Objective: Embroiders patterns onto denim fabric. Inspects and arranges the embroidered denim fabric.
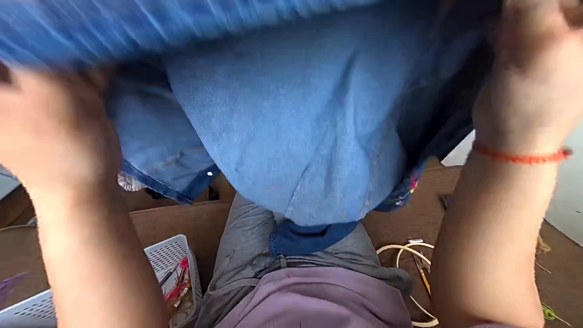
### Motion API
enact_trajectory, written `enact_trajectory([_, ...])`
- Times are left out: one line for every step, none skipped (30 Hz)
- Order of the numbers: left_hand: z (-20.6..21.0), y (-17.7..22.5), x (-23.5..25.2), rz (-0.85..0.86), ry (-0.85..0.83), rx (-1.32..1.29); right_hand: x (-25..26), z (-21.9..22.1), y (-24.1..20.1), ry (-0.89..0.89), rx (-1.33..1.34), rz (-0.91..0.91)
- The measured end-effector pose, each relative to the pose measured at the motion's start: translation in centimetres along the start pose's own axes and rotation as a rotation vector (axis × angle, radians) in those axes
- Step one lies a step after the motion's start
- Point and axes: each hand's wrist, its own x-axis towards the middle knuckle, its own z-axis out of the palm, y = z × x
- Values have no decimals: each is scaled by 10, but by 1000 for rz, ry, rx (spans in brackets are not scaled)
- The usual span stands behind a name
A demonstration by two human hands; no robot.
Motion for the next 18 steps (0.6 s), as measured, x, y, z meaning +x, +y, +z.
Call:
enact_trajectory([9,35,-29,-59,-58,135,-21,-20,5,-96,-86,-43])
enact_trajectory([25,66,-56,-120,-139,200,-48,-39,10,-196,-185,-55])
enact_trajectory([39,83,-86,-181,-229,252,-80,-52,18,-262,-255,-39])
enact_trajectory([49,88,-119,-233,-276,300,-114,-62,29,-312,-294,-2])
enact_trajectory([56,86,-152,-294,-310,318,-150,-70,40,-351,-318,48])
enact_trajectory([60,83,-179,-346,-328,321,-183,-78,48,-389,-330,99])
enact_trajectory([62,82,-198,-392,-341,321,-211,-85,54,-429,-333,149])
enact_trajectory([63,82,-210,-425,-335,323,-229,-89,59,-452,-322,193])
enact_trajectory([63,83,-215,-452,-315,314,-239,-91,63,-460,-308,223])
enact_trajectory([62,85,-216,-471,-271,283,-240,-90,65,-450,-283,236])
enact_trajectory([60,87,-213,-491,-216,206,-236,-89,64,-420,-241,236])
enact_trajectory([56,89,-206,-512,-170,83,-228,-88,61,-385,-172,238])
enact_trajectory([51,92,-198,-518,-150,-50,-218,-89,57,-363,-87,242])
enact_trajectory([45,95,-192,-514,-167,-156,-210,-92,50,-378,-14,247])
enact_trajectory([36,100,-188,-516,-239,-213,-204,-98,43,-444,27,272])
enact_trajectory([25,106,-186,-536,-363,-206,-200,-107,35,-560,22,321])
enact_trajectory([14,111,-185,-578,-525,-134,-197,-116,28,-712,-25,385])
enact_trajectory([3,119,-181,-642,-729,-33,-195,-124,21,-874,-79,461])
